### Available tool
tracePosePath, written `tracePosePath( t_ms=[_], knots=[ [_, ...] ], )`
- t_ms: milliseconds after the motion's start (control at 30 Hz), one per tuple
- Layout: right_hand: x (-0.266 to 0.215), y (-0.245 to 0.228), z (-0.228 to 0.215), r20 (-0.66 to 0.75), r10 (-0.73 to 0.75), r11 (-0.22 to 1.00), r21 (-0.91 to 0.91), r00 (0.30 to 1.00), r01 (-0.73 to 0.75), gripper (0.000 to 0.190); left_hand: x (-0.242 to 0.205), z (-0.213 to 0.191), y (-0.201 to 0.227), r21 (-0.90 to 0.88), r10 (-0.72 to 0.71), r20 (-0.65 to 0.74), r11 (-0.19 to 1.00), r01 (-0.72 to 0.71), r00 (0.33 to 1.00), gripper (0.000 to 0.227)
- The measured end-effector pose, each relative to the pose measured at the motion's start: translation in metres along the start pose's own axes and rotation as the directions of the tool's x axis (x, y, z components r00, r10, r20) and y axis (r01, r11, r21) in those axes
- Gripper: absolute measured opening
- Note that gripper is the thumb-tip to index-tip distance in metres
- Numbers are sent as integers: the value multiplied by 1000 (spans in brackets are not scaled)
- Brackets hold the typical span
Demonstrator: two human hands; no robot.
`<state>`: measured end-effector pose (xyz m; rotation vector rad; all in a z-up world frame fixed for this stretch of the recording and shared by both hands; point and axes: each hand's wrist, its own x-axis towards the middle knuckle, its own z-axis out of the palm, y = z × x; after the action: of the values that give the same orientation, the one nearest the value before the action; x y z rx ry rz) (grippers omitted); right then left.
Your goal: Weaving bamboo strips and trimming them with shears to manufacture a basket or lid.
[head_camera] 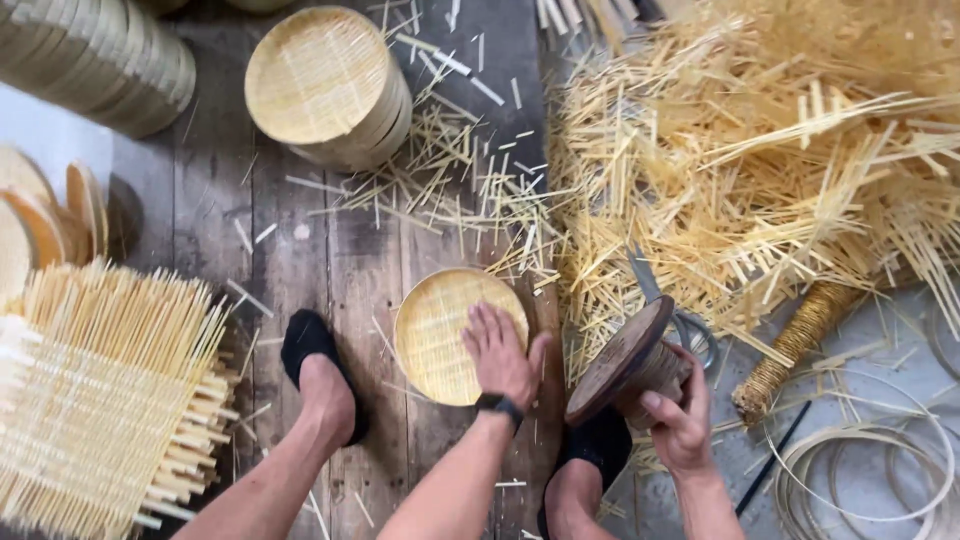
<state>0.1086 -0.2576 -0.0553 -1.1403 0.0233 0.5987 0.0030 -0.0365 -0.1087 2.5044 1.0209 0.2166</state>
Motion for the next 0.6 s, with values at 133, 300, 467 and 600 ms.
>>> tracePosePath(
  t_ms=[133,300,467,600],
  knots=[
    [0,-2,2,55,15,1000,-17,998,-14,85,7,0,-19,146,67,141,985,-88,988,58],
    [4,9,-19,45,32,999,-44,998,-30,89,28,-24,-93,119,437,171,881,-459,883,54],
    [18,37,-89,35,8,969,-248,999,1,98,169,-119,-121,441,785,106,513,-736,611,61],
    [31,68,-151,87,1,906,-421,996,36,101,269,-189,-138,530,444,73,741,-412,893,49]
  ],
)
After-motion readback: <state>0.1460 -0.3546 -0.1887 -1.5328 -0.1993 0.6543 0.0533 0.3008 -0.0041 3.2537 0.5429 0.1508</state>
